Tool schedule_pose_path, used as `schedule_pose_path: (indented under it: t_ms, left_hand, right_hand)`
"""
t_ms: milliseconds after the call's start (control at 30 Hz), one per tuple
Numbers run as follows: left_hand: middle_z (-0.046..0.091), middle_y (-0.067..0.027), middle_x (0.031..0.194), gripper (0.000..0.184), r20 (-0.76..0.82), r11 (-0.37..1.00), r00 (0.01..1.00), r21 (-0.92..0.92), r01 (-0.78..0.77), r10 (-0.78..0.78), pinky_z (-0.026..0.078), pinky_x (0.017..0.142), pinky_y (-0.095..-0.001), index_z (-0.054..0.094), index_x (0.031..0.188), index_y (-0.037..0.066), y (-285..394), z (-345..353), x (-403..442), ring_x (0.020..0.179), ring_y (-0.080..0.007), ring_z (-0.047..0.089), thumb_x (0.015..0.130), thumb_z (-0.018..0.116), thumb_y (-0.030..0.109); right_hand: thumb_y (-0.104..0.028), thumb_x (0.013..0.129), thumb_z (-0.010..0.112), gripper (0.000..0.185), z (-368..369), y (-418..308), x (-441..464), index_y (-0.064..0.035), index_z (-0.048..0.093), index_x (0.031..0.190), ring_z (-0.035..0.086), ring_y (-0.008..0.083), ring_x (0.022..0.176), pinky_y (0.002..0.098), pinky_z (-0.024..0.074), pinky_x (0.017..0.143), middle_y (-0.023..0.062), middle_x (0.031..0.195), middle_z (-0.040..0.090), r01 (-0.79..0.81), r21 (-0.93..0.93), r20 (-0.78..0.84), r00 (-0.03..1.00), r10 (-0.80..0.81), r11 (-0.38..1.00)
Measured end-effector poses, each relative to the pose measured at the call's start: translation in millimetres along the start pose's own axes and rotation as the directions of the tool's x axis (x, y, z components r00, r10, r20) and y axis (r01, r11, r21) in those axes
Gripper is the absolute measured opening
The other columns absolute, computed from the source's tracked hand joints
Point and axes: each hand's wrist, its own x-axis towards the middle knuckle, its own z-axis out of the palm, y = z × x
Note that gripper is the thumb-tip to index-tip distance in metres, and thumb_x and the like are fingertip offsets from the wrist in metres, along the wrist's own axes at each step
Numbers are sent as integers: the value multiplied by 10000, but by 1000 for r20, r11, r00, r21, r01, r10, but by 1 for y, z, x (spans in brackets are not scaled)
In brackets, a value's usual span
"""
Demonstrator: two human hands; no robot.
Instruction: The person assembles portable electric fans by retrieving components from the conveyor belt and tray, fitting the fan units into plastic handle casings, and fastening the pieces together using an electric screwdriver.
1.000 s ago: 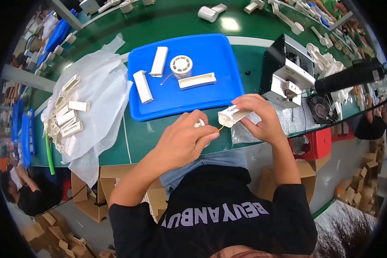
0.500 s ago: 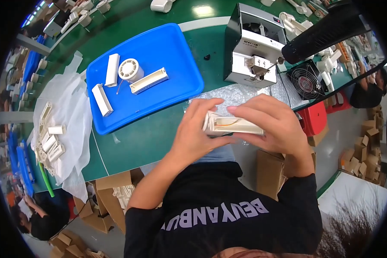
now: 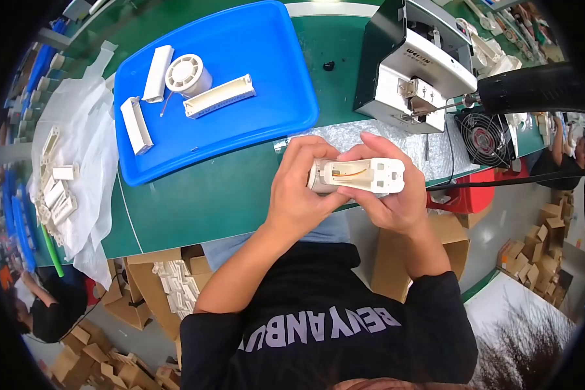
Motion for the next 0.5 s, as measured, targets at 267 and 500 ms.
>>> schedule_pose_path:
  t_ms: [267, 500]
  left_hand:
    - [567, -112, 1046, 522, -43, 996, 997, -60, -61, 58, 507, 774, -381, 598, 1022, 44, -4, 2, 1, 940, -313, 602, 576, 862, 108]
    - [565, -142, 1019, 493, -55, 997, 996, -29, -75, 73, 487, 775, -406, 577, 1037, 19, -4, 8, 4, 923, -348, 576, 602, 798, 87]
  right_hand:
    - [6, 777, 781, 576, 1, -12, 17, 51, 491, 1273, 683, 217, 929, 335, 541, 835, 155, 1012, 690, -43, -109, 75, 996, 52, 993]
    - [-12, 756, 793, 472, 6, -10, 16, 17, 536, 1151, 691, 274, 931, 354, 547, 808, 166, 1029, 683, -7, -30, -12, 1000, 6, 1000]
